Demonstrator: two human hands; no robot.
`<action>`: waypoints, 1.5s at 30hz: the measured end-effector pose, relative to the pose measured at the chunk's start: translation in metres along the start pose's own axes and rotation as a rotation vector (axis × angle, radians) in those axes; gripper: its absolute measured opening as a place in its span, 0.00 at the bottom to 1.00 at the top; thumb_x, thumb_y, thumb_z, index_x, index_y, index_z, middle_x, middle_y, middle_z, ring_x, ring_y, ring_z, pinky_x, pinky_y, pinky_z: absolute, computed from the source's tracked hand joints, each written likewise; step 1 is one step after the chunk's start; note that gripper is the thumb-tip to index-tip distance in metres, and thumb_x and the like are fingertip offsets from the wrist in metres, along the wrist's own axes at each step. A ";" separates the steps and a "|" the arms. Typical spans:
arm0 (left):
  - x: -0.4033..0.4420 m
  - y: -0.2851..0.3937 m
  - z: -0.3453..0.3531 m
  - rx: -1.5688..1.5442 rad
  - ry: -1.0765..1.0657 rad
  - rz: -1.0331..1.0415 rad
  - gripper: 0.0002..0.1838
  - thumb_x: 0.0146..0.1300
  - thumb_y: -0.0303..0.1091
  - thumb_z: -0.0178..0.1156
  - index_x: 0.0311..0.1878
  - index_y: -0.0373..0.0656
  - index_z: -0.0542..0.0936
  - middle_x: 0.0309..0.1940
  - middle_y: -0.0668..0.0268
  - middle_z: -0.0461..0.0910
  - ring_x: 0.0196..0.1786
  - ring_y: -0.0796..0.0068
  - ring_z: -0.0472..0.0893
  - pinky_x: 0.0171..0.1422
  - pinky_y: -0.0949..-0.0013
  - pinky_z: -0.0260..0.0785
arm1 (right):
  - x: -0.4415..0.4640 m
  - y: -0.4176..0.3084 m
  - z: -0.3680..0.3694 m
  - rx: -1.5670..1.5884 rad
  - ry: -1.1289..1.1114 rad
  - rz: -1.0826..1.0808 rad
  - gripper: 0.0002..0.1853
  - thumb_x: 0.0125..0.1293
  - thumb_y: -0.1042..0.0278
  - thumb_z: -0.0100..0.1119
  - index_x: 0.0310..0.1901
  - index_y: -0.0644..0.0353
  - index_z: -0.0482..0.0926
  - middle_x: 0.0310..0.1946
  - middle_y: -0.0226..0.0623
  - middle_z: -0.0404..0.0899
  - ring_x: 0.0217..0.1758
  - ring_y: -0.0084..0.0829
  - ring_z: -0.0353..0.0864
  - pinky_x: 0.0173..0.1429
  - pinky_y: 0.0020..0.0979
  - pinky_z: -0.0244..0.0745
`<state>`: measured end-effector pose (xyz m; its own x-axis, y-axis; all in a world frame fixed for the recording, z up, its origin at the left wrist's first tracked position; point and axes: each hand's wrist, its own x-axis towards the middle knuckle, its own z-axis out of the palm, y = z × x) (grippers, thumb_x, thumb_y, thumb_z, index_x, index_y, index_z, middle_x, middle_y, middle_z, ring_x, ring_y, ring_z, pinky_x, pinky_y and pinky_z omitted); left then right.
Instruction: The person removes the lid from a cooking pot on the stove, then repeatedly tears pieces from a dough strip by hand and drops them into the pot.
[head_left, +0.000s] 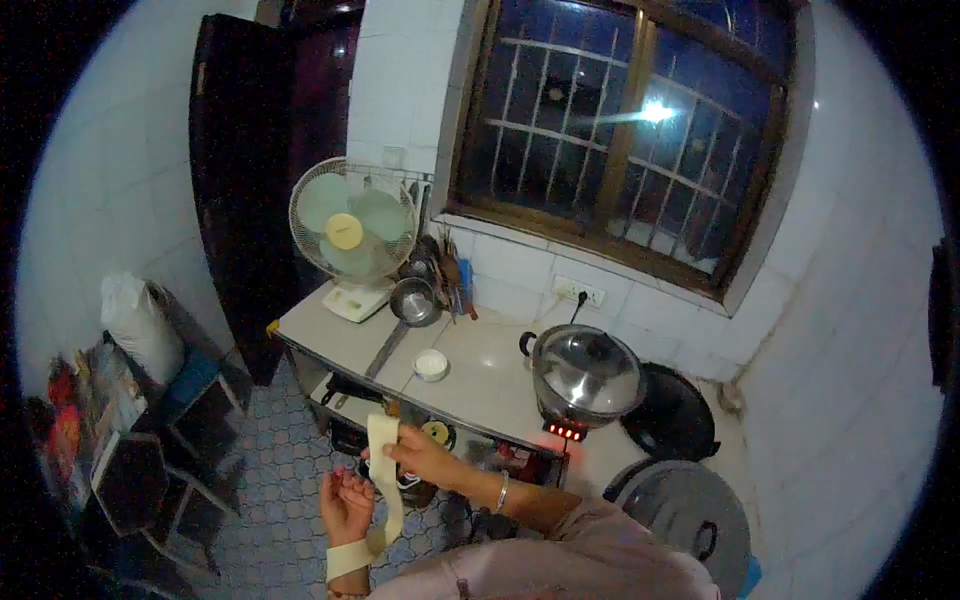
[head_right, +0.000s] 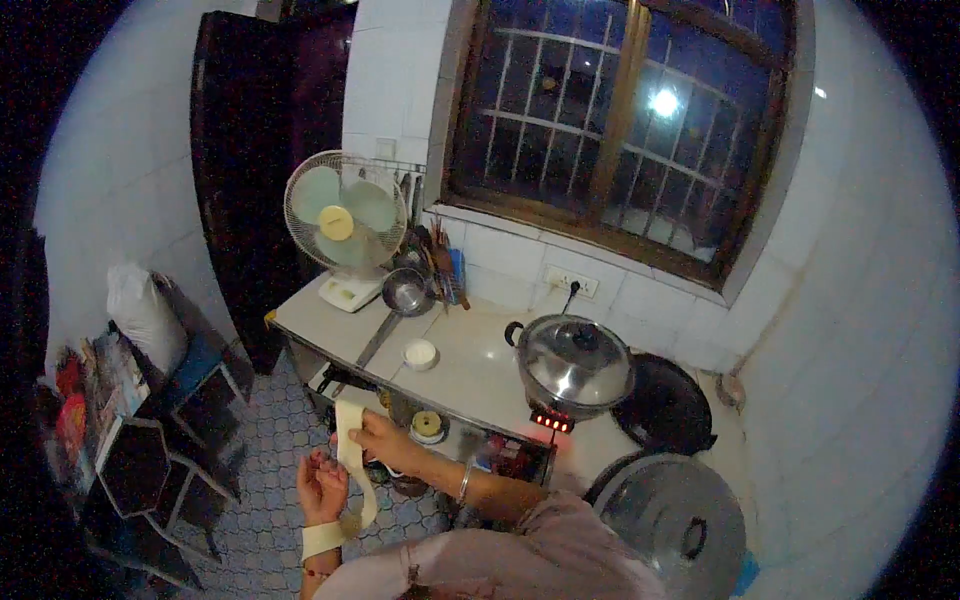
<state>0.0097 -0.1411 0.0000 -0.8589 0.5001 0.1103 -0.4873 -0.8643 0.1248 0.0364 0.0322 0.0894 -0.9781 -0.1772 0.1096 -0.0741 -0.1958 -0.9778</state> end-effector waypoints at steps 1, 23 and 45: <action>0.001 0.000 0.003 0.012 0.007 -0.017 0.13 0.63 0.40 0.49 0.39 0.41 0.76 0.33 0.66 0.77 0.38 0.75 0.76 0.45 0.67 0.69 | 0.001 0.013 0.000 -0.128 -0.057 -0.010 0.16 0.64 0.71 0.42 0.53 0.63 0.63 0.43 0.39 0.74 0.40 0.30 0.76 0.42 0.28 0.72; -0.023 -0.017 0.038 0.802 0.182 -0.036 0.12 0.58 0.32 0.54 0.44 0.38 0.71 0.36 0.65 0.76 0.37 0.77 0.75 0.43 0.73 0.68 | -0.026 0.036 0.005 -0.394 -0.076 0.003 0.14 0.59 0.65 0.53 0.42 0.65 0.69 0.26 0.35 0.72 0.29 0.25 0.72 0.33 0.28 0.68; -0.012 -0.034 0.040 0.985 0.196 0.062 0.11 0.58 0.32 0.55 0.41 0.37 0.73 0.32 0.67 0.76 0.30 0.81 0.74 0.34 0.78 0.67 | -0.031 0.035 0.011 -0.201 0.113 -0.039 0.10 0.61 0.72 0.51 0.43 0.65 0.72 0.33 0.29 0.73 0.34 0.17 0.69 0.38 0.21 0.67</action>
<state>0.0423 -0.1157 0.0342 -0.9323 0.3616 -0.0091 -0.1697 -0.4151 0.8938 0.0662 0.0206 0.0533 -0.9884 -0.0620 0.1389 -0.1391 -0.0019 -0.9903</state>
